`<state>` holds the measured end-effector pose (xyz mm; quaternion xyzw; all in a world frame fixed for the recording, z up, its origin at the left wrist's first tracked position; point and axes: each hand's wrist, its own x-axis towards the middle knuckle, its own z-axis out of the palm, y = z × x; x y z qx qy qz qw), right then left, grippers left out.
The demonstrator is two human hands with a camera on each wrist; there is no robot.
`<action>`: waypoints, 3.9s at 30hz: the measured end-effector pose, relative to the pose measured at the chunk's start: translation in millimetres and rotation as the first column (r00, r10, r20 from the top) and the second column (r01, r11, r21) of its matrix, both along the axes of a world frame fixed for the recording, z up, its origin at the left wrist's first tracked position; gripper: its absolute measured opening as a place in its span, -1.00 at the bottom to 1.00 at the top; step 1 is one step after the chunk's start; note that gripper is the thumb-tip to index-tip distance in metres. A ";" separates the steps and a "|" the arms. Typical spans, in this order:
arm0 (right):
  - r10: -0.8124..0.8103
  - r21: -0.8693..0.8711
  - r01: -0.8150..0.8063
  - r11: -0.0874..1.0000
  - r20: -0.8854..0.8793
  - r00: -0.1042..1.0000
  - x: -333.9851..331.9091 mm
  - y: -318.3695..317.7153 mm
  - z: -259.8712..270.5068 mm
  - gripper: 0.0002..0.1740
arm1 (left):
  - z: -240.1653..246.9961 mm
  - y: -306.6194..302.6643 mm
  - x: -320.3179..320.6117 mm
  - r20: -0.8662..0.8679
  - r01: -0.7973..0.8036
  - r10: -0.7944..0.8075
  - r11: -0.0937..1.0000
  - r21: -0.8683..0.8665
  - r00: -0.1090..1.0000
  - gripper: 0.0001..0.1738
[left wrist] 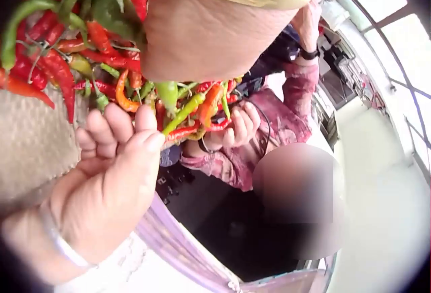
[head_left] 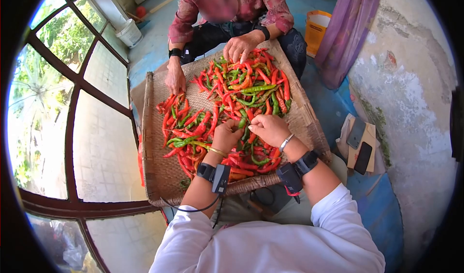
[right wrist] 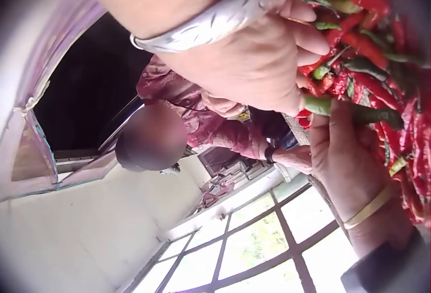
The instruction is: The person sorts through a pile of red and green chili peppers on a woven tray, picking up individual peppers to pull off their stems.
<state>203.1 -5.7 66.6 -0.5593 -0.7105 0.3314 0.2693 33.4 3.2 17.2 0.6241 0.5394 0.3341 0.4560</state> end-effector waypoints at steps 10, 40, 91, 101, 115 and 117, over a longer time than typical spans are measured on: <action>-0.218 -0.335 0.000 0.942 -0.612 0.761 1.2 1.7 7.2 -0.76 | 32.2 -17.4 16.3 0.326 0.309 -0.306 0.950 0.045 0.894 -0.83; -0.059 0.166 0.086 0.982 -0.162 0.985 2.6 0.4 -6.9 -0.77 | -9.7 -0.8 15.2 -0.377 0.002 0.111 0.958 0.287 0.920 -0.71; 0.022 0.080 -0.045 0.996 0.273 0.962 0.8 -2.3 -6.1 -0.81 | -1.5 -15.9 36.5 -0.759 0.260 -0.173 0.965 -0.004 0.628 -0.68; 0.020 0.111 -0.047 0.993 0.238 0.971 0.3 -4.9 2.2 -0.78 | -23.8 1.1 2.5 -0.111 -0.021 0.032 0.995 0.097 0.993 -0.78; 0.134 0.288 -0.118 0.950 -0.036 0.990 0.0 0.6 -1.2 -0.70 | 31.4 -5.7 -12.5 0.784 0.320 0.034 0.901 -0.292 0.620 -0.87; 0.117 0.371 -0.111 0.922 0.007 0.993 4.0 2.5 -0.8 -0.72 | 32.3 -5.9 -13.0 0.755 0.379 -0.021 0.874 -0.305 0.655 -0.77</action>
